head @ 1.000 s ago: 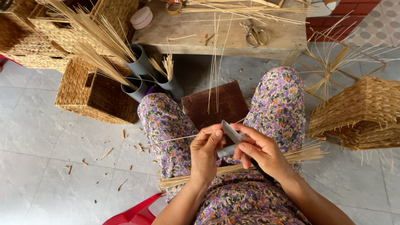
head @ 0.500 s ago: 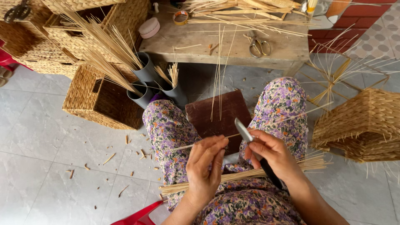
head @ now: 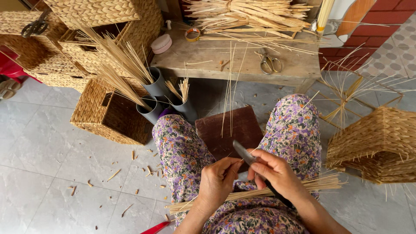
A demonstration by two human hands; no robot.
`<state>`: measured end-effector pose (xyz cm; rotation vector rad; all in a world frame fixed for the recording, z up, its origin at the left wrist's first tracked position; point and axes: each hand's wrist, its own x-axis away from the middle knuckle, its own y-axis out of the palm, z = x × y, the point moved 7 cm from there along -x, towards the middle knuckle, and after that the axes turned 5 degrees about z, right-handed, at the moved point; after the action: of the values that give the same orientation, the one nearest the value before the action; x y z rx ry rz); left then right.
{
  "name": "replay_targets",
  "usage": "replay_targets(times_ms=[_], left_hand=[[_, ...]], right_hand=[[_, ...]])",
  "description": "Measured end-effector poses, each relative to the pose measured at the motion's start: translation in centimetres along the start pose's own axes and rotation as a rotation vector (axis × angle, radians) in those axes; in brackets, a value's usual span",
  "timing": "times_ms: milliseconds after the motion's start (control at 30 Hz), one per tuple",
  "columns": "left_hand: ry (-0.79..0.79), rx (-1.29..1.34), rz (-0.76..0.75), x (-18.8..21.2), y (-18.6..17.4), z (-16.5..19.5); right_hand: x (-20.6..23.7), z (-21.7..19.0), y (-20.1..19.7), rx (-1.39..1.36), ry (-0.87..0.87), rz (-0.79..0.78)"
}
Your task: The person sits with a bundle of thin bamboo sticks across their lap and uses a small knife to split and peel thin strips off the sticks one at a time, letting the split pieces fall to the floor while holding the bundle in place with their legs.
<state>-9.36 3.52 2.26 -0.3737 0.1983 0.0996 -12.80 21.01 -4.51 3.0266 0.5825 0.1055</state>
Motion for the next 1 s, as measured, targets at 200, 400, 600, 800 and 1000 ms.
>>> replay_targets(times_ms=[200,400,600,800,1000], left_hand=[[-0.071,-0.006,-0.035,0.8,-0.5,-0.7],[0.124,-0.058,0.001,1.5,-1.6,-0.1],[-0.167,-0.060,-0.074,1.4,-1.7,-2.0],[-0.026,-0.069,-0.058,1.7,-2.0,-0.9],[-0.250,0.093,-0.101,1.4,-1.6,-2.7]], right_hand=[[0.1,0.3,-4.6,-0.106,-0.020,0.152],[0.3,-0.6,-10.8,-0.216,-0.094,0.368],[1.3,-1.0,-13.4,-0.252,-0.123,0.503],[1.9,-2.6,-16.1,-0.318,-0.212,0.571],[2.6,-1.9,-12.9,-0.209,-0.088,0.432]])
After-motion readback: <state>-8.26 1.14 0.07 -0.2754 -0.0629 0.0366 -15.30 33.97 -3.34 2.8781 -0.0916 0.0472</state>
